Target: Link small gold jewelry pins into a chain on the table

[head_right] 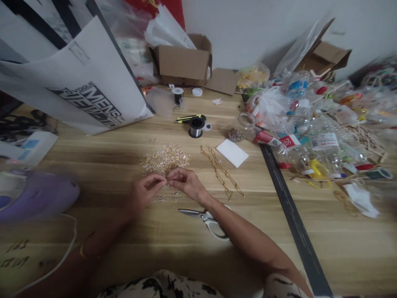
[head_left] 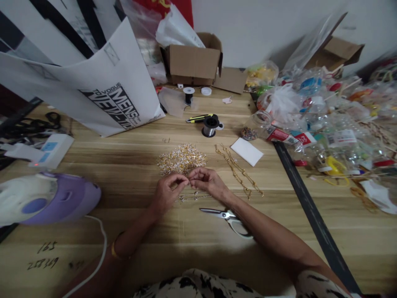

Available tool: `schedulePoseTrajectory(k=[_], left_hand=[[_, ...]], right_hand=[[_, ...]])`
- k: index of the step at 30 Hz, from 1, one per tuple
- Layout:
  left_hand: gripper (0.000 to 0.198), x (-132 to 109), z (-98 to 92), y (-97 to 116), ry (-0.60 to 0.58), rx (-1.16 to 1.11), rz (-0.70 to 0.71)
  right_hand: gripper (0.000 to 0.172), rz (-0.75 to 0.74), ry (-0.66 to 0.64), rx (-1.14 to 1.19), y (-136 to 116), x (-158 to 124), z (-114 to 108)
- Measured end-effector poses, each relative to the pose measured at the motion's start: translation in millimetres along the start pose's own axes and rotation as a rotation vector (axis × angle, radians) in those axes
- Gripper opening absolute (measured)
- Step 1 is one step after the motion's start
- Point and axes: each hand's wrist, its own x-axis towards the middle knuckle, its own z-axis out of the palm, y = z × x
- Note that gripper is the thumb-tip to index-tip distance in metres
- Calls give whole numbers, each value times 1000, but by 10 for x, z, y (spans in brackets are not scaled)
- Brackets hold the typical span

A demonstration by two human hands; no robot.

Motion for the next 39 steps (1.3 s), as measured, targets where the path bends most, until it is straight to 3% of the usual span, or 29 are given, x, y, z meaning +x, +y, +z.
schedulePoseTrajectory(k=[10,17,26,39], left_hand=[[10,8,0,58,25,99,156],[11,14,6,61,19,105,115],[13,20,8,16,-24,-3,-52],[12,15,3,-35,13,-21,-61]], right_hand=[[26,0,28,11,31,6,2],[25,0,35,-22,28,10,2],[20,-11,-18,-12,-25,-4,20],[19,12,3,-102,-26,-11,-12]])
